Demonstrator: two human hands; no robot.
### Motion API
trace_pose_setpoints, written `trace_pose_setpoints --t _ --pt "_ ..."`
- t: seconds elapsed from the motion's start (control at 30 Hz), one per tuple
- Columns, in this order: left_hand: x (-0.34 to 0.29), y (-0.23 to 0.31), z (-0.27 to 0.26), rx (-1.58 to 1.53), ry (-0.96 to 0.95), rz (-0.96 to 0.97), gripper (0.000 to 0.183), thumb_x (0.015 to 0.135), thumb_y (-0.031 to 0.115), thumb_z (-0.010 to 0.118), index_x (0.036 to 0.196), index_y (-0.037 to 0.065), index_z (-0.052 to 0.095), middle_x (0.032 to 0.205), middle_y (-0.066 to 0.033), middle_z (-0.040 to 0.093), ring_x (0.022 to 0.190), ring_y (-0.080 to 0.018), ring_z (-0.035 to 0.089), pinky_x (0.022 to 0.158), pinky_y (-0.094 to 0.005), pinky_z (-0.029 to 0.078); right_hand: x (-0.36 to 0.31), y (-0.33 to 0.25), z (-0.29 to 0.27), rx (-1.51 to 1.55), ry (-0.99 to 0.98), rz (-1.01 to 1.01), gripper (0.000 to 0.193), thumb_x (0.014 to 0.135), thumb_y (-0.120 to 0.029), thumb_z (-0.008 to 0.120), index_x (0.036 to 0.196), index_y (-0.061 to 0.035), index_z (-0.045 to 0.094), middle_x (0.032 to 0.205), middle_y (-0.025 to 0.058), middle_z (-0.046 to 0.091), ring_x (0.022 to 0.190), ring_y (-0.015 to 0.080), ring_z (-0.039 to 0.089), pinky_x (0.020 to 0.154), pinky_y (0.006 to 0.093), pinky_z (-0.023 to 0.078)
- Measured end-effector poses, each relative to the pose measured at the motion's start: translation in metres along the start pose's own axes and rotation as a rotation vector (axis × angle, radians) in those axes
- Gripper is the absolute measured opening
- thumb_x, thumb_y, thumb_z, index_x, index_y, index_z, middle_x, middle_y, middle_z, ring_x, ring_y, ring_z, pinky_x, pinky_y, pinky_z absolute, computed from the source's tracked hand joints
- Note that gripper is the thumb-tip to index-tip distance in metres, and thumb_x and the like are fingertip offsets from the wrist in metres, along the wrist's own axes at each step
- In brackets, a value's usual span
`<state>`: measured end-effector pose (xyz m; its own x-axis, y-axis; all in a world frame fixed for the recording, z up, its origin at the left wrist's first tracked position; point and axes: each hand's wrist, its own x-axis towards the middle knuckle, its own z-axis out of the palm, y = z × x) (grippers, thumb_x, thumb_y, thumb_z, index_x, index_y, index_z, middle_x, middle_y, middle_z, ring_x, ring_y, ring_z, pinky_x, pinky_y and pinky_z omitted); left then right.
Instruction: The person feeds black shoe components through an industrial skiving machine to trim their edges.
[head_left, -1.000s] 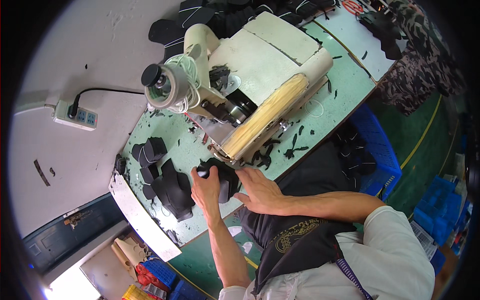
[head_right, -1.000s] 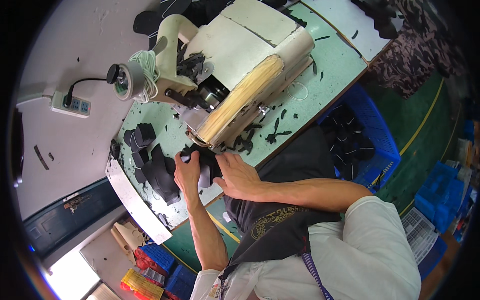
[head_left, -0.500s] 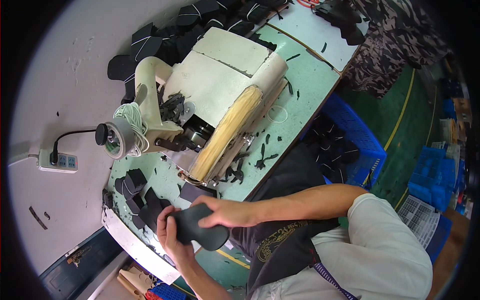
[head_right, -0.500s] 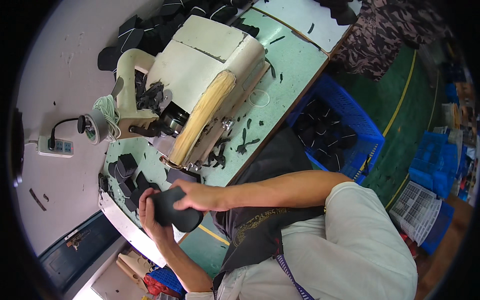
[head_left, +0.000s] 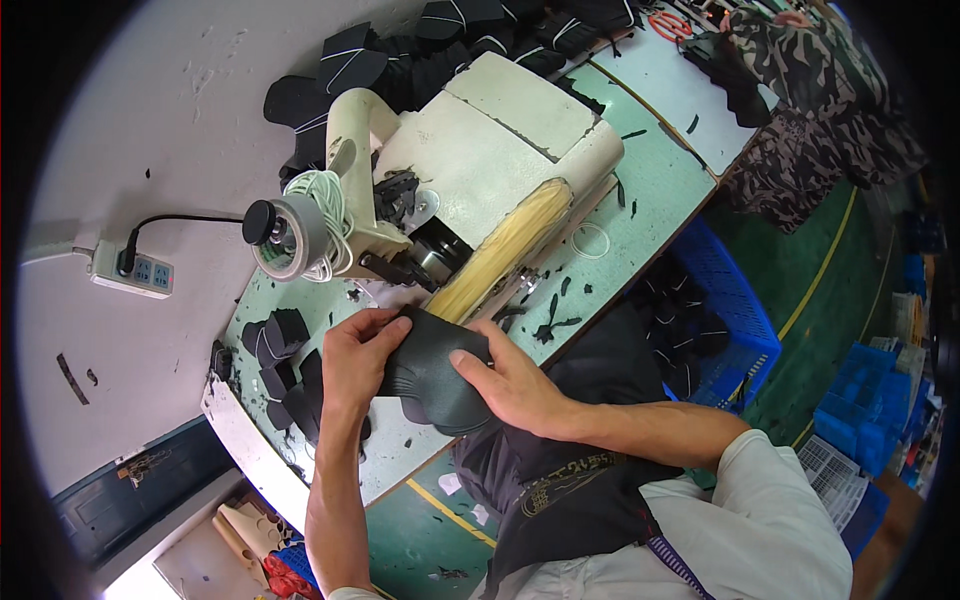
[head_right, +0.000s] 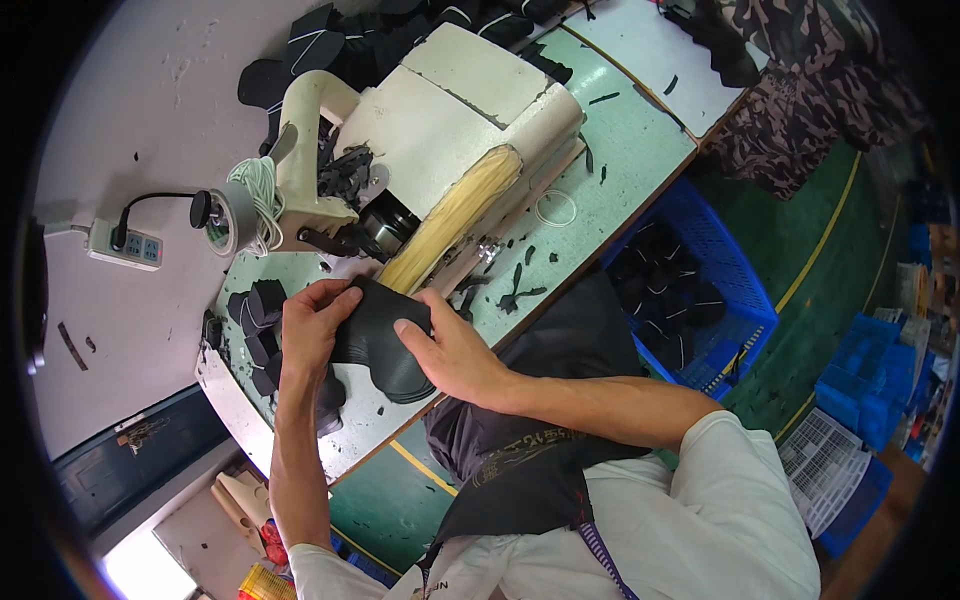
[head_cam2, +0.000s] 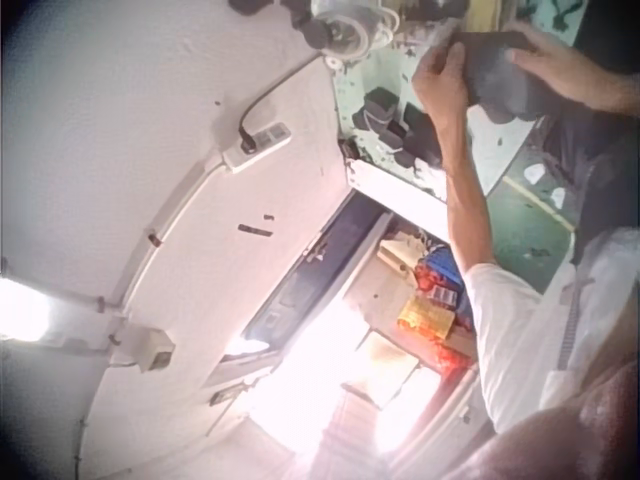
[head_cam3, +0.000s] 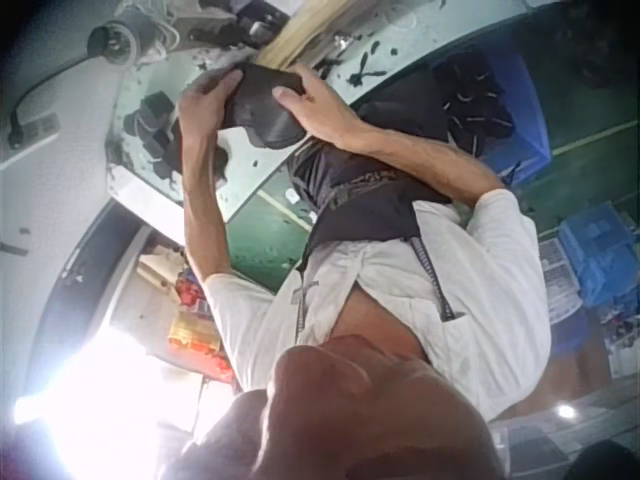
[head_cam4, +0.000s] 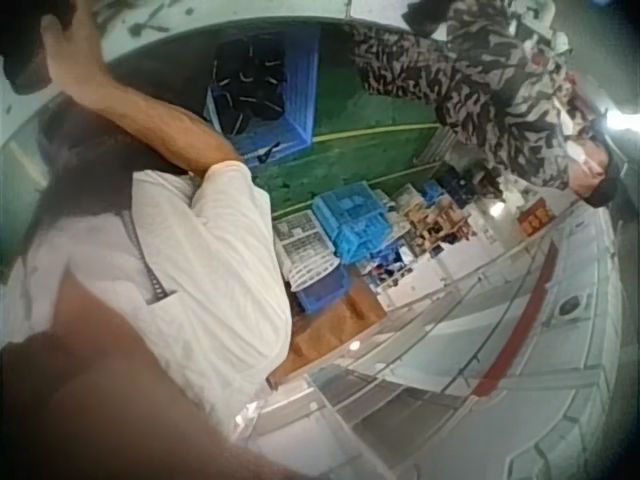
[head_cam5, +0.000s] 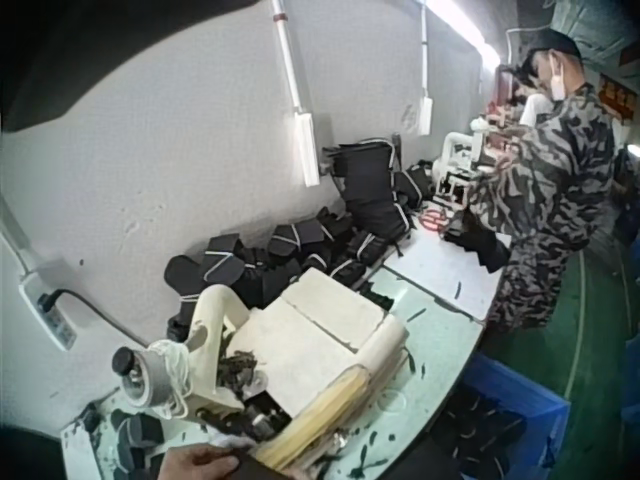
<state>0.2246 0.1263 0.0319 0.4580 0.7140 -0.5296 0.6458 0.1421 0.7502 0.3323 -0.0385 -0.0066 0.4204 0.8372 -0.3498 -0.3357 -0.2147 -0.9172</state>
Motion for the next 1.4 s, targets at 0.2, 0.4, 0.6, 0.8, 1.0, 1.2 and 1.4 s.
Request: trace_pose_setpoints --t 0.2,0.4,0.6,0.8,1.0,1.2,1.4 --pt "0.007 0.007 0.009 0.147 0.047 0.022 0.028 0.084 0.024 0.072 0.094 -0.002 0.073 0.074 -0.0050 0.069 0.067 -0.0086 0.060 0.063 -0.0244 0.047 0.011 -0.024 -0.022 0.165 -0.042 0.225 0.031 0.093 -0.019 0.062 0.115 0.0006 0.052 0.093 0.0095 0.061 0.084 0.0128 0.058 0.071 0.0286 0.048" --pt "0.018 0.013 0.008 0.295 0.089 -0.043 0.031 0.083 0.030 0.072 0.091 0.000 0.074 0.070 -0.0063 0.068 0.064 -0.0103 0.058 0.062 -0.0258 0.046 0.021 -0.027 -0.029 0.227 -0.108 0.328 0.026 0.095 -0.018 0.060 0.114 -0.0016 0.053 0.087 0.0060 0.063 0.064 0.0087 0.057 0.056 0.0241 0.048" --pt "0.017 0.013 0.010 0.205 0.070 0.055 0.027 0.084 0.025 0.071 0.095 0.000 0.074 0.075 -0.0067 0.069 0.071 -0.0097 0.060 0.068 -0.0242 0.046 0.016 -0.021 -0.037 0.344 -0.082 0.327 0.023 0.097 -0.016 0.056 0.115 -0.0015 0.053 0.089 0.0056 0.064 0.070 0.0102 0.064 0.060 0.0278 0.057" --pt "0.015 0.018 0.005 0.250 0.040 -0.067 0.026 0.081 0.019 0.073 0.099 0.001 0.074 0.082 -0.0069 0.072 0.075 -0.0095 0.063 0.071 -0.0241 0.048 0.010 -0.015 -0.030 0.433 -0.039 0.321 0.024 0.096 -0.012 0.057 0.116 -0.0012 0.052 0.097 0.0060 0.064 0.078 0.0105 0.065 0.060 0.0273 0.057" --pt "0.022 0.012 0.009 0.187 0.015 0.089 0.028 0.081 0.021 0.073 0.101 0.001 0.074 0.082 -0.0072 0.072 0.074 -0.0107 0.063 0.070 -0.0255 0.049 0.010 -0.016 -0.036 0.390 -0.019 0.272 0.027 0.096 -0.012 0.057 0.119 -0.0015 0.049 0.097 0.0065 0.064 0.078 0.0101 0.065 0.059 0.0265 0.057" --pt "0.022 0.011 0.002 0.167 0.008 -0.005 0.029 0.081 0.020 0.074 0.099 -0.003 0.073 0.080 -0.0083 0.072 0.074 -0.0112 0.063 0.071 -0.0261 0.050 0.008 -0.010 -0.027 0.443 -0.038 0.267 0.032 0.094 -0.012 0.059 0.122 -0.0018 0.046 0.095 0.0066 0.063 0.077 0.0106 0.065 0.055 0.0244 0.054" --pt "0.011 0.019 0.007 -0.026 -0.009 -0.007 0.026 0.082 0.021 0.074 0.093 -0.002 0.074 0.074 -0.0030 0.068 0.069 -0.0079 0.058 0.066 -0.0257 0.045 0.009 -0.015 -0.033 0.444 0.044 0.223 0.034 0.093 -0.011 0.060 0.122 -0.0013 0.044 0.097 0.0078 0.063 0.075 0.0109 0.064 0.055 0.0250 0.054"
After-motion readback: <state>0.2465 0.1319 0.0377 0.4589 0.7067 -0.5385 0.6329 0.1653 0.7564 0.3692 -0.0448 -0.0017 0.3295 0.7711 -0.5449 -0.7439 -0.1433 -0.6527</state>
